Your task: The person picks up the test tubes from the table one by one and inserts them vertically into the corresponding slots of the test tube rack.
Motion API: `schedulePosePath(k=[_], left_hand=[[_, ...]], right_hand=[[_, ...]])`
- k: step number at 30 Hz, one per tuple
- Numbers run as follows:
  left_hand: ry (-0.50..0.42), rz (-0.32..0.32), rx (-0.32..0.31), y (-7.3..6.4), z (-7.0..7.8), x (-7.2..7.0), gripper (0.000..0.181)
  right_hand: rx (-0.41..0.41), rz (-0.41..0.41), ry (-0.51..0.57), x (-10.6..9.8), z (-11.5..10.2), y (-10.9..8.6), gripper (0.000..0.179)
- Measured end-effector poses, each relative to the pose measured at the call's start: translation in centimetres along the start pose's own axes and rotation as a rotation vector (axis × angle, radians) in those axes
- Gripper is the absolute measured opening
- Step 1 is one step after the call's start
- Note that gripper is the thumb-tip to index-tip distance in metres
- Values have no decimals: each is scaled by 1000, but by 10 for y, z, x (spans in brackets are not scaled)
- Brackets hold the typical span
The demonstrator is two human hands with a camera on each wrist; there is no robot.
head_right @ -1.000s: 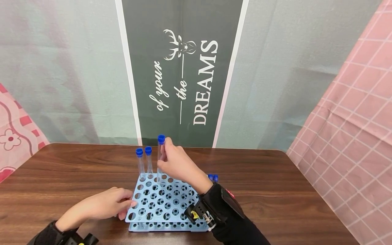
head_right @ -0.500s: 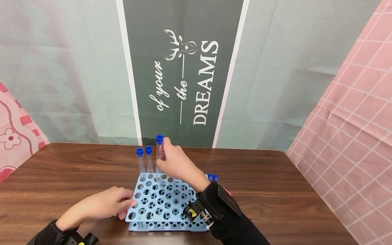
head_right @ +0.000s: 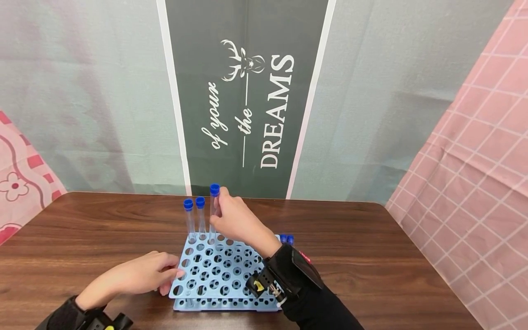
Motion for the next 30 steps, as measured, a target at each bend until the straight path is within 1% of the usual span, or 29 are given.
schedulePosePath(k=[13,22,25,27,30], left_hand=[[2,2,5,1,2,0,28],[2,6,2,0,2,0,28],[1,4,1,0,1,0,28],[0,3,3,0,1,0,28],[2,3,9,0,2,0,28]], right_hand=[[6,-17,-1,1,-4,1,17],[13,-36,-11,6,-3,2,17],[8,-40,4,10,-2,2,17],[15,-57,35,14,-1,2,17],[23,-76,49,19,1,2,16]])
Point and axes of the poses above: each hand's wrist, its own y-axis towards the middle knuckle, its own x-axis out of the palm, z = x × y, the point moved 8 cm from there along y, towards the middle knuckle, and after that the axes turned 12 degrees about -y, right-handed, at the moved point
